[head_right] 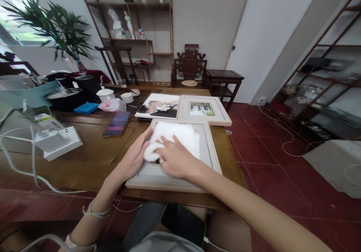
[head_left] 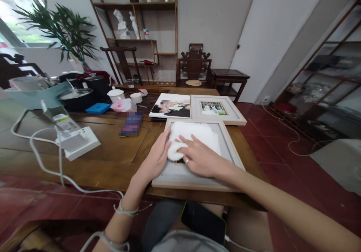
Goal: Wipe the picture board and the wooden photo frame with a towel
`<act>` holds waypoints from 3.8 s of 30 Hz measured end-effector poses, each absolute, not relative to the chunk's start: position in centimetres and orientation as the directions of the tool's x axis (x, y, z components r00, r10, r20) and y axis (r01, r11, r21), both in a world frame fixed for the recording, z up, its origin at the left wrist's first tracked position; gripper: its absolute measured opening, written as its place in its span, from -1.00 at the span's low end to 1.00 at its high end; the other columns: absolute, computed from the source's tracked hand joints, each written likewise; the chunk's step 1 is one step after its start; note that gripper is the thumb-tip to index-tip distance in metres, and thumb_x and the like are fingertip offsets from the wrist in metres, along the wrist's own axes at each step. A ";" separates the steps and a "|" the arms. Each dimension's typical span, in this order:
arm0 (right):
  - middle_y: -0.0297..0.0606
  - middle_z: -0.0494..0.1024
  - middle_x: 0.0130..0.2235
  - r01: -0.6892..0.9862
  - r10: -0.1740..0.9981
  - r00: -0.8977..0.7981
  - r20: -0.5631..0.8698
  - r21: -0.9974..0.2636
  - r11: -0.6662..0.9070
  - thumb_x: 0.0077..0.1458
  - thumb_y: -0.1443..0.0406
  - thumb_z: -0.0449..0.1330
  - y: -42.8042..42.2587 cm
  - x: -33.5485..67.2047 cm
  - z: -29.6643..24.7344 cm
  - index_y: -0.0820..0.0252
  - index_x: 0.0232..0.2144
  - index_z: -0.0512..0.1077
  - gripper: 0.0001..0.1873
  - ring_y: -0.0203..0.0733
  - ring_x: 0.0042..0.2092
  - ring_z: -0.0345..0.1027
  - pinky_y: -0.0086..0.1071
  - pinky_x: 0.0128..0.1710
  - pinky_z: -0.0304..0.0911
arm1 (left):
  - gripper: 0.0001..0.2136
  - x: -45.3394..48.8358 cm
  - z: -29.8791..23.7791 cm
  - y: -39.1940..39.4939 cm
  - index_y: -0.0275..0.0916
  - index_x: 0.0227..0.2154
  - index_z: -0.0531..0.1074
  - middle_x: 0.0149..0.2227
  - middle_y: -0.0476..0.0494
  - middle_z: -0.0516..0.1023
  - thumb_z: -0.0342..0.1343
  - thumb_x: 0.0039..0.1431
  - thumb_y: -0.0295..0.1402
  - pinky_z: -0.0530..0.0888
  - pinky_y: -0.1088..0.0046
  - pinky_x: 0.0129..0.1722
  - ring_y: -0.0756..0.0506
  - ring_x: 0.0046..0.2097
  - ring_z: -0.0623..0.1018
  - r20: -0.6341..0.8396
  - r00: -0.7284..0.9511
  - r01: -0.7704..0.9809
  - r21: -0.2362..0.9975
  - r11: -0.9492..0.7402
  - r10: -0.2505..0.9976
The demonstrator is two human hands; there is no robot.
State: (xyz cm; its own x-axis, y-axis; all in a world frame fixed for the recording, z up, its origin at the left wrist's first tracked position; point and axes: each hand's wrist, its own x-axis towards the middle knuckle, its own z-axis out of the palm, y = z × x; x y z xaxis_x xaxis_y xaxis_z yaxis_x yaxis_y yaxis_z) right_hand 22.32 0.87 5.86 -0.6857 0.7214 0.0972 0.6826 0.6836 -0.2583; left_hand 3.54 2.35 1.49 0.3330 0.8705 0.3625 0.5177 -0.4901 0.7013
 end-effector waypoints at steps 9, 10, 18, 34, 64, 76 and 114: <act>0.06 0.20 0.25 0.667 0.685 -0.728 0.014 -0.214 0.714 -0.09 0.50 0.04 -4.2 22.1 6.3 0.35 -0.25 0.51 -0.66 0.15 0.31 -0.15 0.14 0.24 -0.20 | -0.52 3.6 1.9 2.6 -0.31 0.27 0.00 0.31 -0.24 0.10 -0.22 0.34 -0.29 0.10 0.26 0.29 -0.11 0.30 0.16 0.354 0.375 0.579 0.632 -0.515 0.857; 0.05 0.21 0.24 0.679 0.694 -0.720 -0.002 -0.204 0.705 -0.10 0.50 0.04 -4.4 22.6 6.5 0.35 -0.24 0.51 -0.64 0.16 0.31 -0.15 0.15 0.24 -0.19 | -0.52 3.6 1.8 2.6 -0.33 0.26 0.02 0.30 -0.26 0.13 -0.21 0.33 -0.29 0.11 0.25 0.28 -0.11 0.29 0.17 0.347 0.384 0.594 0.617 -0.516 0.856; -0.08 0.27 0.22 0.794 0.786 -0.605 -0.128 -0.162 0.586 -0.10 0.53 -0.01 -6.1 28.6 8.7 0.26 -0.29 0.52 -0.62 0.03 0.29 -0.05 0.06 0.26 -0.12 | -0.60 3.6 2.0 2.7 -0.36 0.12 0.31 0.25 -0.27 0.24 -0.17 0.31 -0.31 0.17 0.23 0.27 -0.14 0.27 0.23 0.287 0.486 0.648 0.515 -0.561 0.826; -0.05 0.16 0.27 0.881 0.836 -0.456 0.306 0.020 0.473 0.05 0.45 0.01 5.0 32.3 4.7 0.24 -0.09 0.44 -0.62 0.14 0.32 -0.19 0.26 0.19 -0.19 | -0.63 3.6 2.6 2.6 -0.30 0.07 0.37 0.19 -0.21 0.33 -0.14 0.30 -0.31 0.25 0.17 0.23 -0.14 0.23 0.31 0.265 0.525 0.644 0.498 -0.581 0.809; 0.00 0.14 0.28 0.878 0.848 -0.466 0.252 0.010 0.479 0.08 0.45 0.04 4.3 30.1 5.1 0.29 -0.01 0.40 -0.59 0.11 0.31 -0.13 0.12 0.21 -0.09 | -0.63 3.7 2.6 2.9 -0.25 0.09 0.35 0.20 -0.21 0.33 -0.12 0.29 -0.29 0.24 0.13 0.23 -0.16 0.23 0.31 0.287 0.532 0.618 0.512 -0.597 0.797; -0.02 0.34 0.17 0.758 0.780 -0.624 0.038 -0.214 0.617 0.19 0.34 0.00 -1.2 28.0 6.8 0.19 -0.09 0.47 -0.68 0.07 0.28 -0.03 0.15 0.22 -0.15 | -0.64 3.9 2.5 2.8 -0.24 0.09 0.35 0.18 -0.20 0.35 -0.12 0.29 -0.30 0.26 0.14 0.22 -0.16 0.22 0.32 0.310 0.515 0.616 0.514 -0.597 0.799; -0.17 0.41 0.13 0.702 0.734 -0.664 -0.146 -0.462 0.543 0.18 0.32 0.06 -8.2 25.3 10.0 0.05 -0.12 0.48 -0.74 -0.02 0.22 0.14 -0.04 0.25 -0.09 | -0.62 3.8 1.9 2.8 -0.28 0.14 0.27 0.23 -0.21 0.29 -0.18 0.32 -0.34 0.20 0.19 0.25 -0.11 0.25 0.27 0.270 0.512 0.647 0.504 -0.573 0.816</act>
State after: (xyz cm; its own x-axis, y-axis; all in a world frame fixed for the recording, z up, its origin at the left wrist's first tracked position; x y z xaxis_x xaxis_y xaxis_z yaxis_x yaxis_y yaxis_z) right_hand 25.34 -8.19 10.01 -0.6635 0.7337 -0.1462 0.7018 0.5426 -0.4616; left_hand 3.77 2.83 1.88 0.5119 0.8156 0.2698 0.6466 -0.5726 0.5041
